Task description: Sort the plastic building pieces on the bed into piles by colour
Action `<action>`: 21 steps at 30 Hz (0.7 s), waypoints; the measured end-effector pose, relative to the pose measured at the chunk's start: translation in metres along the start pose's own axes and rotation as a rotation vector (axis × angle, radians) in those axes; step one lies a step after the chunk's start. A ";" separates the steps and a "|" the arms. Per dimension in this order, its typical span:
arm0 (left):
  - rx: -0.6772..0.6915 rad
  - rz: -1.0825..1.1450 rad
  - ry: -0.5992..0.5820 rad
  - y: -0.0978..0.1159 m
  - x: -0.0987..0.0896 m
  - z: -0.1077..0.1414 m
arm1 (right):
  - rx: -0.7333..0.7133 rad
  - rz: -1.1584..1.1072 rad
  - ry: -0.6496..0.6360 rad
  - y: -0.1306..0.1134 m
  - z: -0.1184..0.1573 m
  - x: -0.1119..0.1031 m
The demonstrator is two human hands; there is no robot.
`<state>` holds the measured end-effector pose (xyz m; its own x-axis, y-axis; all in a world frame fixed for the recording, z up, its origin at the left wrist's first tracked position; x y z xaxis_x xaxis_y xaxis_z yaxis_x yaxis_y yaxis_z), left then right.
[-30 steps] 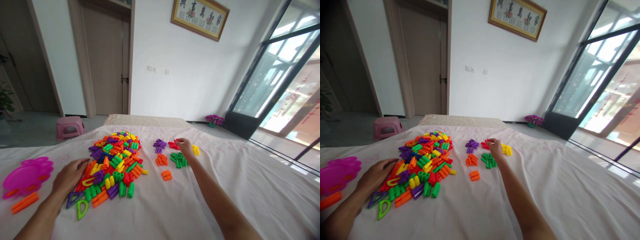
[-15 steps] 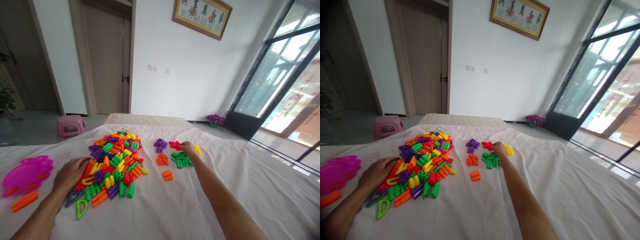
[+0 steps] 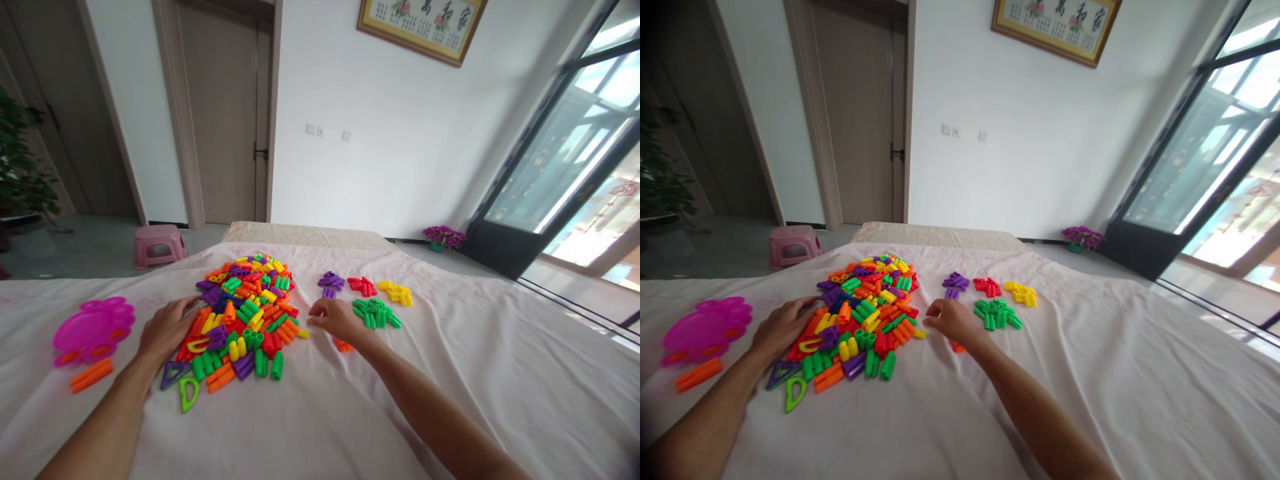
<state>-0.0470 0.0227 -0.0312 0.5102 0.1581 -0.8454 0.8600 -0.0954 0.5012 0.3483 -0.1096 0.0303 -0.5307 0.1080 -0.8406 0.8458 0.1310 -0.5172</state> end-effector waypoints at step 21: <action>-0.081 0.115 -0.066 -0.020 0.011 -0.010 | 0.505 0.312 0.544 0.193 0.033 -0.152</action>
<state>-0.0581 0.0366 -0.0487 0.6065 0.0852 -0.7905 0.7946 -0.0291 0.6065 0.5940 -0.1337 0.0532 -0.1077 0.5479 -0.8296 0.8126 -0.4322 -0.3909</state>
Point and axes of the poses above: each hand's wrist, its own z-axis away from the middle knuckle, its own x-axis out of the palm, y = z × x, the point moved 8 cm from there along -z, towards the middle knuckle, and after that the axes turned 3 degrees about -x, right-handed, at the moved point
